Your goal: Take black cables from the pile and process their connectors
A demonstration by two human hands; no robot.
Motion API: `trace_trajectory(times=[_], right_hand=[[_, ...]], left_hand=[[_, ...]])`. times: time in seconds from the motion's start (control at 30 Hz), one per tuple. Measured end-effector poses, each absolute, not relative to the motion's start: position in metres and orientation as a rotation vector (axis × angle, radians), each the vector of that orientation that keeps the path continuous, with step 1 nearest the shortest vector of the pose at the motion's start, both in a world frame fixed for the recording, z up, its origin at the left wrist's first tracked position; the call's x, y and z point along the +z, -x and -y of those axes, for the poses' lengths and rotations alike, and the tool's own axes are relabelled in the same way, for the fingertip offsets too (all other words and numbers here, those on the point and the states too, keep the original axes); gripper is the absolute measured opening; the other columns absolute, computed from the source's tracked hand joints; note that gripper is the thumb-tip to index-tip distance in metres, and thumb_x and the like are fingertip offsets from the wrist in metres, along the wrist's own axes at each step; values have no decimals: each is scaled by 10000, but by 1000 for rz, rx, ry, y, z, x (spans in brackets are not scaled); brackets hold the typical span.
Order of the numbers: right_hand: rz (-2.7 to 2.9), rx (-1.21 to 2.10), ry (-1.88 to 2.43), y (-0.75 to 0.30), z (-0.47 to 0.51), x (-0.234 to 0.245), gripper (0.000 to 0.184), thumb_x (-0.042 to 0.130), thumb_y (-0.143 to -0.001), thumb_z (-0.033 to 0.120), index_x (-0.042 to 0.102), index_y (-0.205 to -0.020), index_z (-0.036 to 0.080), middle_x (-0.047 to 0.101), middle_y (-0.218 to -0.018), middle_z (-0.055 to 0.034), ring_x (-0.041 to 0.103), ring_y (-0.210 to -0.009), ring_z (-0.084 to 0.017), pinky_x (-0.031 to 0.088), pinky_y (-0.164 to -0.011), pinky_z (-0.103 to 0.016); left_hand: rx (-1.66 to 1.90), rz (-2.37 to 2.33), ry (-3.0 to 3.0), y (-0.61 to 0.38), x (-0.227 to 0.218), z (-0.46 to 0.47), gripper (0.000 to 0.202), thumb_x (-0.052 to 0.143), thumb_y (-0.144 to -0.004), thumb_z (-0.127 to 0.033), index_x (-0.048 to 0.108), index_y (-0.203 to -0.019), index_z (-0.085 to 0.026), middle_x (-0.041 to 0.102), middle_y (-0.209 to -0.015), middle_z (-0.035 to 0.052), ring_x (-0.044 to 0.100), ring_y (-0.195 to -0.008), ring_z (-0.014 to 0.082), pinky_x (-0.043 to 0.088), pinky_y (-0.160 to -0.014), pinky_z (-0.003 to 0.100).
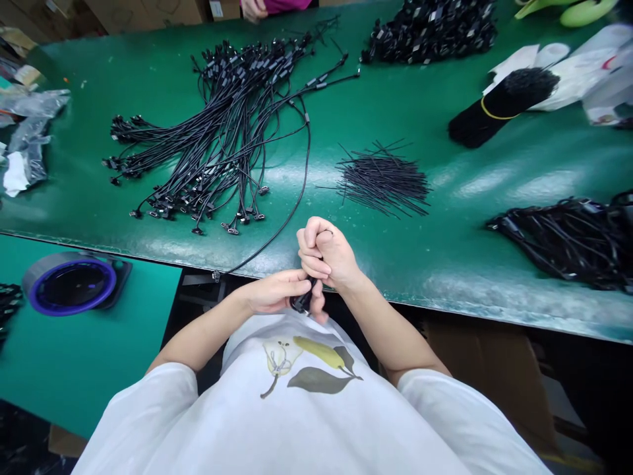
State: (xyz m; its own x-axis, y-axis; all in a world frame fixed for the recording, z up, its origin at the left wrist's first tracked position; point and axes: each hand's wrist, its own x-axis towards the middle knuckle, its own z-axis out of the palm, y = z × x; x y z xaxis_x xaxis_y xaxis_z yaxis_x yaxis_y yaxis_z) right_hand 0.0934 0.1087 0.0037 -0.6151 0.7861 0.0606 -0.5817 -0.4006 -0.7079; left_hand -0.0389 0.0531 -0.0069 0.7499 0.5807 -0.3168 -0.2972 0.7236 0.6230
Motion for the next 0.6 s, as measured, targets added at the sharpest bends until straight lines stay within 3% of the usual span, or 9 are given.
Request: trace_trajectory(times=[0.1, 0.17, 0.23, 0.3, 0.37, 0.43, 0.5, 0.6], right_hand=[[940, 1979, 499, -99, -115, -1, 495, 679, -738, 638, 420, -754, 216, 347, -558, 121, 266, -330, -5, 290, -323, -143], [1115, 1829, 667, -109, -119, -4, 443, 670, -770, 609, 463, -805, 219, 433, -572, 96, 452, -421, -57, 440, -448, -203], [1423, 1511, 835, -122, -123, -5, 350, 665, -817, 528, 532, -904, 217, 591, -702, 28, 622, -664, -134, 527, -662, -293], [1823, 1079, 871, -136, -123, -4, 286, 647, -858, 443, 582, -1031, 225, 673, -951, -43, 639, -950, -200, 495, -879, -392], [2223, 695, 750, -147, -119, -4, 243, 573, -916, 352, 596, -1127, 233, 662, -1101, -70, 580, -1100, -236, 399, -1008, -471], [2542, 432, 589, -152, -112, -7, 213, 469, -961, 266, 615, -1101, 199, 670, -999, -83, 591, -1003, -229, 401, -968, -460], [2735, 232, 510, -155, -107, -13, 245, 392, -982, 225, 627, -975, 157, 629, -798, -74, 566, -771, -198, 437, -764, -377], [2824, 91, 403, -160, -104, -21, 278, 342, -996, 218, 609, -974, 142, 556, -698, -50, 453, -604, -174, 299, -537, -346]], left_hand=[[606, -606, -474, 33, -10, -47, 383, 681, -797, -515, 563, -880, -161, 422, -566, -74, 468, -439, 75, 500, -559, 277], [652, -686, -476, 34, -14, -46, 381, 639, -827, -525, 570, -861, -152, 385, -552, -79, 424, -431, 62, 484, -539, 254], [687, -773, -529, 36, -20, -48, 380, 654, -817, -513, 574, -844, -143, 391, -561, -76, 450, -466, 66, 493, -580, 257], [737, -857, -619, 39, -24, -50, 385, 681, -795, -507, 572, -842, -140, 401, -585, -74, 472, -503, 70, 495, -621, 262], [742, -920, -754, 41, -25, -52, 415, 646, -803, -551, 555, -812, -146, 423, -612, -63, 498, -535, 83, 485, -631, 269], [659, -986, -953, 41, -23, -54, 449, 569, -833, -599, 526, -757, -159, 454, -623, -46, 520, -562, 101, 463, -627, 269], [536, -1052, -1139, 41, -21, -55, 466, 493, -867, -614, 504, -723, -171, 483, -618, -33, 530, -578, 111, 439, -623, 264], [425, -1033, -1200, 42, -20, -54, 441, 432, -908, -584, 529, -792, -170, 488, -625, -32, 537, -589, 117, 435, -640, 268]])
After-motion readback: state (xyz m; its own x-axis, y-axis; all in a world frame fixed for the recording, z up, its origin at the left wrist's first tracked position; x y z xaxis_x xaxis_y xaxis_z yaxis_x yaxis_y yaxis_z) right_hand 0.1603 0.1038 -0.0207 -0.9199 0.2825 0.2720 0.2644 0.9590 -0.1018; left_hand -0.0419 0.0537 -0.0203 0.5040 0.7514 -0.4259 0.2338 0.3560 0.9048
